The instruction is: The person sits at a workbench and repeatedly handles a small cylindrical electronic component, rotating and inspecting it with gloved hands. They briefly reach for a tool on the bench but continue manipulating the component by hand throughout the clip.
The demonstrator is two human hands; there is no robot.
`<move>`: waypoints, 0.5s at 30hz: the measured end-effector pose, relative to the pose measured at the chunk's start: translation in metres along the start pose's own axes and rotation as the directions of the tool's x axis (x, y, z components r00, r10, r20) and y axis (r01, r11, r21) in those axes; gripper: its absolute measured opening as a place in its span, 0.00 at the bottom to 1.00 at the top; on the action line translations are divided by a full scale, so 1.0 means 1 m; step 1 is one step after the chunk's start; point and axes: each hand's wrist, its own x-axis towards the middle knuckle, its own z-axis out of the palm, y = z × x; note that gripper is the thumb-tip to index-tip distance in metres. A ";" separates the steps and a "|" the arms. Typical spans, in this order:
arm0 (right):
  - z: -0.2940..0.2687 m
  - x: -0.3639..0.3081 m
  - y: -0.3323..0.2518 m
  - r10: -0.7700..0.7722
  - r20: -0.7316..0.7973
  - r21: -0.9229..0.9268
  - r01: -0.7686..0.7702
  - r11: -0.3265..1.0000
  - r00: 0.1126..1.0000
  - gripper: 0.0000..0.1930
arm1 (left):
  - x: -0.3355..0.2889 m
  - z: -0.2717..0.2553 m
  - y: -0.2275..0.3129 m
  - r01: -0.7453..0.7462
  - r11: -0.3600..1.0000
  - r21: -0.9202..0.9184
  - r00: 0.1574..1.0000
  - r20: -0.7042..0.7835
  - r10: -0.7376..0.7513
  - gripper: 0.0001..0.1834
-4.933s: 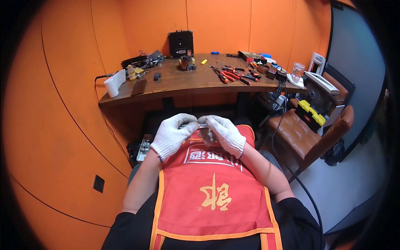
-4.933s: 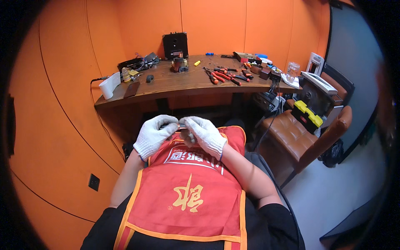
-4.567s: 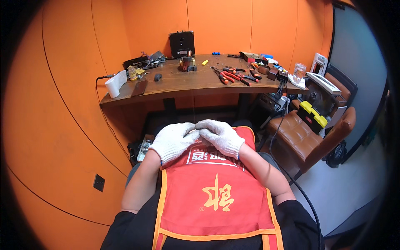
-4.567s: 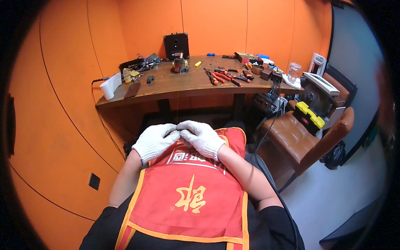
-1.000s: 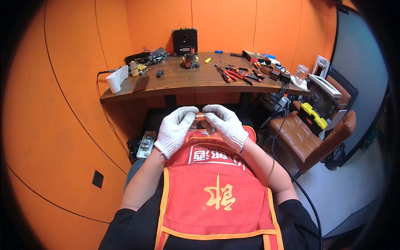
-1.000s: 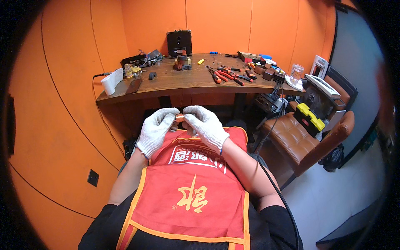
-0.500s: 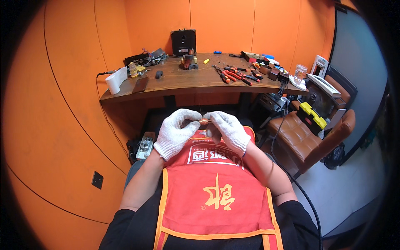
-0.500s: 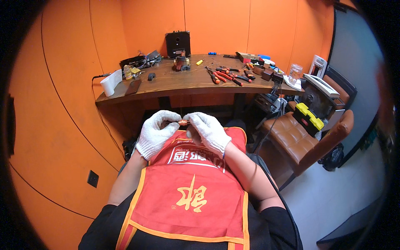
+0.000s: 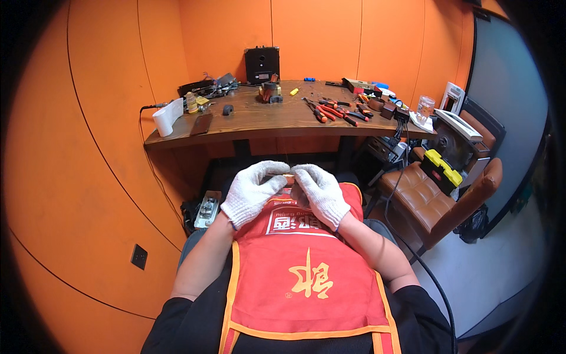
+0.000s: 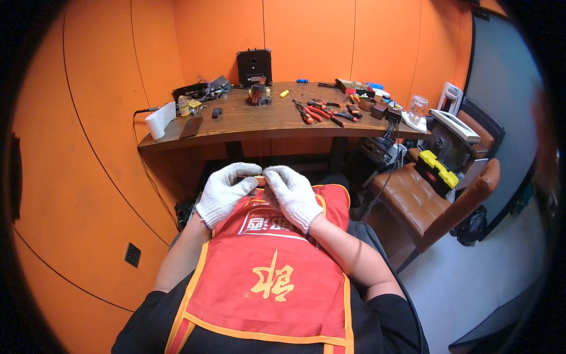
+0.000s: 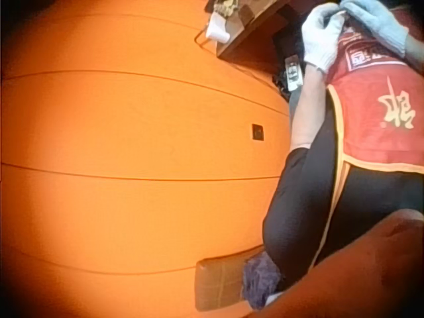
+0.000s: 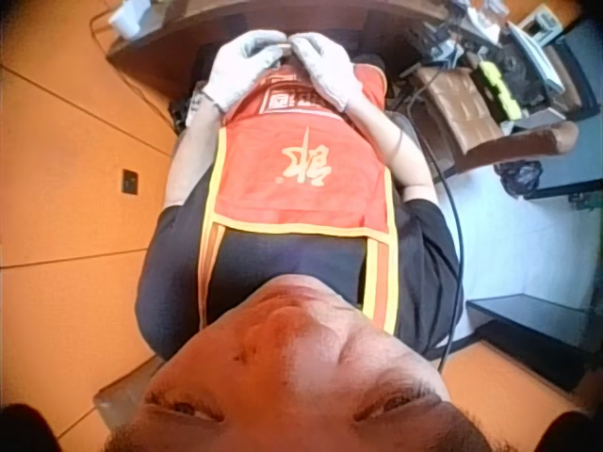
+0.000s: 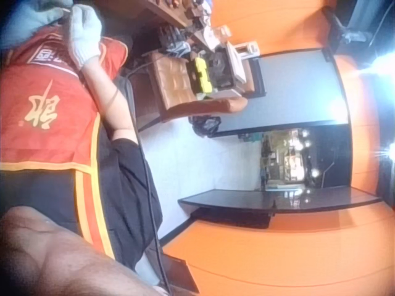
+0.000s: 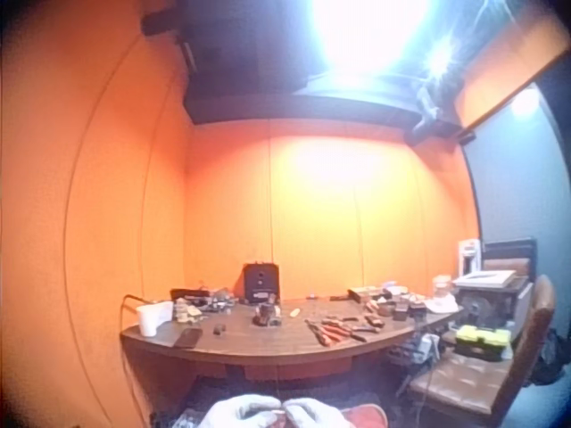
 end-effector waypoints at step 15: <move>-0.001 -0.005 0.001 -0.104 -0.075 -0.184 0.089 0.979 0.992 0.15 | 0.001 0.005 -0.005 0.063 0.996 -0.058 0.998 -0.018 -0.064 0.14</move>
